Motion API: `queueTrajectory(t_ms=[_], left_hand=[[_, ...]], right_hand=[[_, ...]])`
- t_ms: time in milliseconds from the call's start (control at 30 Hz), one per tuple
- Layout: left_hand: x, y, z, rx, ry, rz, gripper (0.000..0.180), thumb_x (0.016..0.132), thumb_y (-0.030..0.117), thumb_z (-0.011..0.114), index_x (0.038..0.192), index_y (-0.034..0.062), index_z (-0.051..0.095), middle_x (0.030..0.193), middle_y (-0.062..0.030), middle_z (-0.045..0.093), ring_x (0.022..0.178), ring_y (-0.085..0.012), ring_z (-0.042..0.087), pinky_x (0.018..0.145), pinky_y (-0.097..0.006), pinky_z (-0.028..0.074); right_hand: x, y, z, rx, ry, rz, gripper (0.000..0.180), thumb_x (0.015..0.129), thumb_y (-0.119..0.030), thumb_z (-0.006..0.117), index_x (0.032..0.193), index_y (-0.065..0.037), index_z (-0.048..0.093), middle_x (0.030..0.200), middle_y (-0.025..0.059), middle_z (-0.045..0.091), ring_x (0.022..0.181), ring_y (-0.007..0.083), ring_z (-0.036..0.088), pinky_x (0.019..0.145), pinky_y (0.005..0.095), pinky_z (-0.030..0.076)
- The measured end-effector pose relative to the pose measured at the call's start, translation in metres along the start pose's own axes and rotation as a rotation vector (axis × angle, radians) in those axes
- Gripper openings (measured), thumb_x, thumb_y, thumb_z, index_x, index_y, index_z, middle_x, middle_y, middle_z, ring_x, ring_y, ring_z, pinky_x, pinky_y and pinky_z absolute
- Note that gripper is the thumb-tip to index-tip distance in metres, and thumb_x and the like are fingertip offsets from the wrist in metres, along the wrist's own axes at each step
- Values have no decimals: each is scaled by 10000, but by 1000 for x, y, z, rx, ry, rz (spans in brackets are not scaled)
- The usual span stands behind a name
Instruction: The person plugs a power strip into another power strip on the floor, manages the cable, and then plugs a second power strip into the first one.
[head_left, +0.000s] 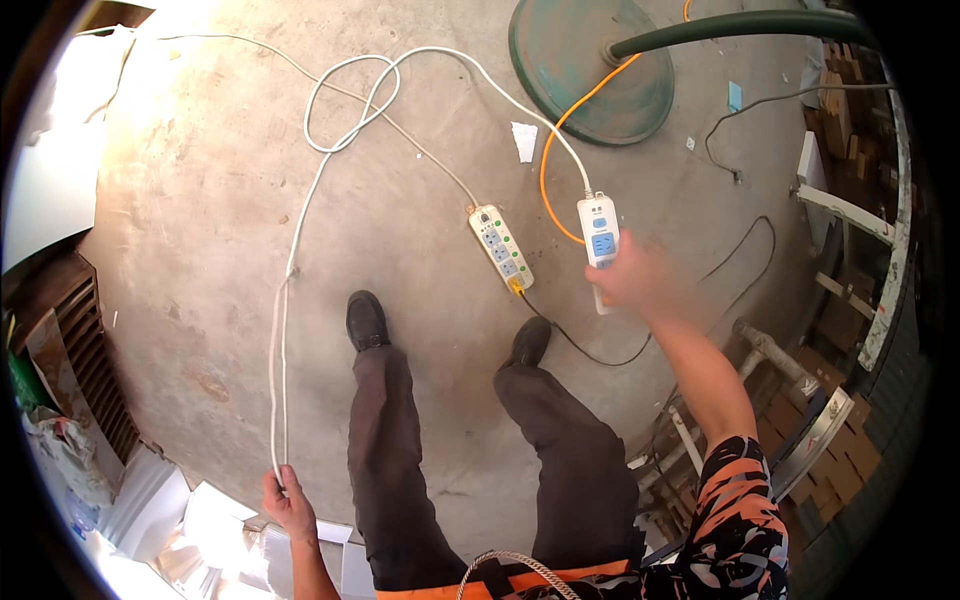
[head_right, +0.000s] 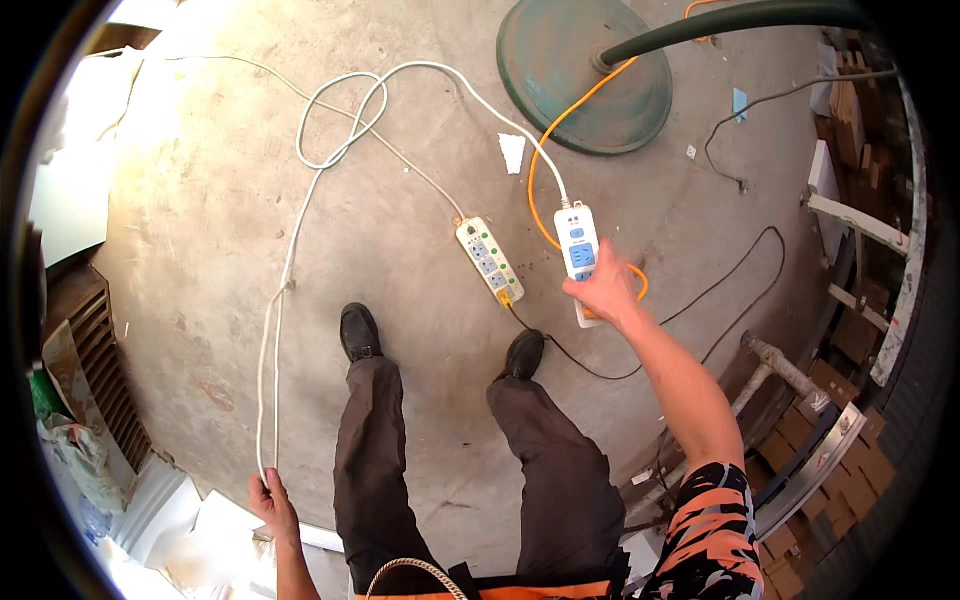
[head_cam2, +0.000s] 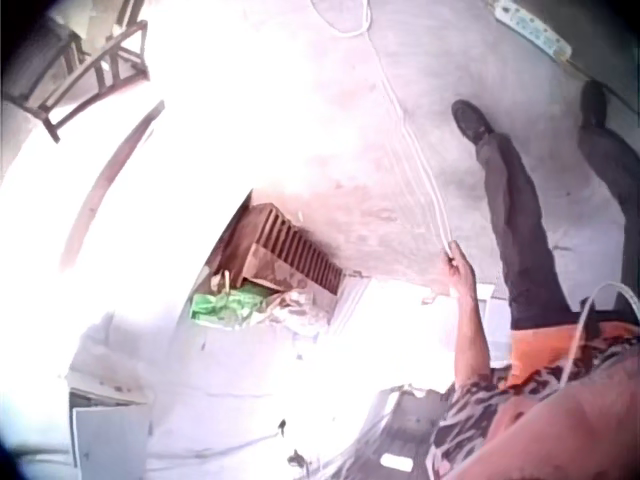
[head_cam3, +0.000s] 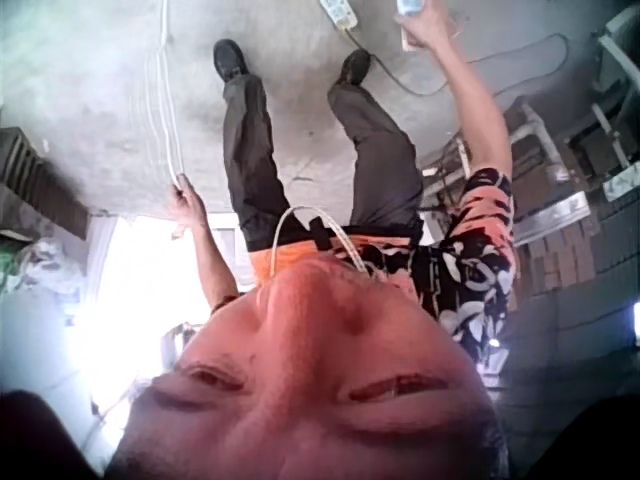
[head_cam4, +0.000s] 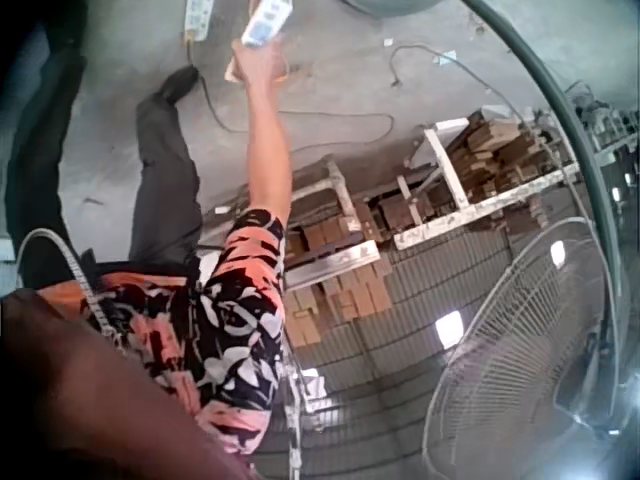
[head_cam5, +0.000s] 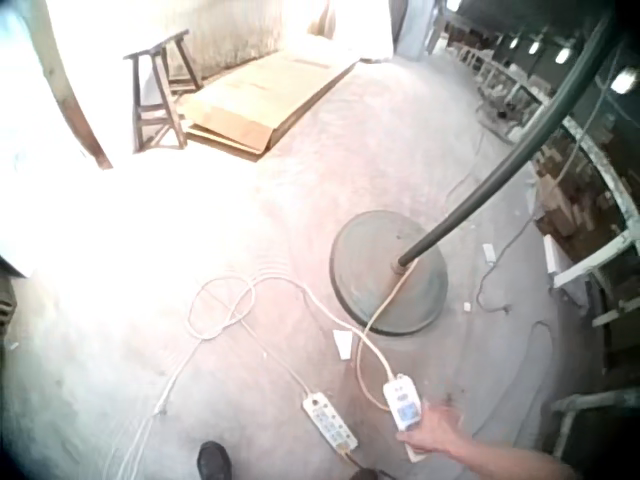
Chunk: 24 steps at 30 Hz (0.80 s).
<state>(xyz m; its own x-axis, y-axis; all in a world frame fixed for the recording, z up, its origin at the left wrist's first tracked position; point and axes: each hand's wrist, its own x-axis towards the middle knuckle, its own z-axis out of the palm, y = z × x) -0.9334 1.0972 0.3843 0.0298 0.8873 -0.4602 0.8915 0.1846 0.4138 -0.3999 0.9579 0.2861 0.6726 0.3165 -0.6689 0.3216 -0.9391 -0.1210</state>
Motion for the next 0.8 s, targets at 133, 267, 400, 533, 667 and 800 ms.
queueTrajectory(t_ms=[133, 267, 400, 533, 667, 800], left_hand=[[-17, 15, -38, 47, 47, 115, 163, 904, 162, 552, 847, 12, 583, 620, -2, 461, 584, -73, 381, 524, -230, 317], [-28, 35, -104, -112, 187, 57, 159, 908, 153, 547, 888, 0, 586, 636, 16, 449, 591, -73, 371, 526, -226, 303], [-40, 69, -166, -275, 306, 38, 160, 913, 168, 555, 926, 11, 585, 648, 45, 415, 596, -45, 344, 517, -203, 265], [-39, 96, -202, -420, 400, 39, 162, 906, 172, 572, 987, 32, 569, 634, 63, 410, 565, -24, 332, 501, -180, 240], [-38, 156, -234, -653, 325, 29, 222, 890, 144, 587, 1070, 18, 553, 675, 35, 488, 596, -29, 394, 537, -169, 287], [-35, 200, -264, -791, 97, 131, 303, 874, 98, 584, 1155, -1, 529, 760, -16, 527, 609, -45, 438, 572, -171, 342]], right_hand=[[-58, -20, -48, 192, -50, -79, 613, 575, -313, 720, 1032, 20, 484, 911, 176, 627, 851, 309, 623, 780, 382, 485], [-119, -53, -115, 245, -40, -131, 625, 578, -313, 722, 1065, 9, 498, 917, 160, 633, 849, 290, 625, 783, 355, 485], [-178, -83, -199, 236, -37, -184, 619, 575, -301, 718, 1070, 1, 503, 911, 152, 631, 833, 285, 621, 783, 347, 482], [-226, -101, -251, 163, -1, -290, 698, 564, -271, 710, 1159, 12, 481, 914, 156, 632, 826, 269, 624, 765, 342, 488], [-276, -147, -289, 337, -181, -359, 798, 586, -258, 704, 1266, 33, 405, 925, 171, 637, 829, 218, 627, 763, 317, 486], [-325, -191, -282, 582, -261, -526, 805, 611, -247, 697, 1293, 29, 370, 903, 149, 634, 805, 193, 612, 760, 295, 474]])
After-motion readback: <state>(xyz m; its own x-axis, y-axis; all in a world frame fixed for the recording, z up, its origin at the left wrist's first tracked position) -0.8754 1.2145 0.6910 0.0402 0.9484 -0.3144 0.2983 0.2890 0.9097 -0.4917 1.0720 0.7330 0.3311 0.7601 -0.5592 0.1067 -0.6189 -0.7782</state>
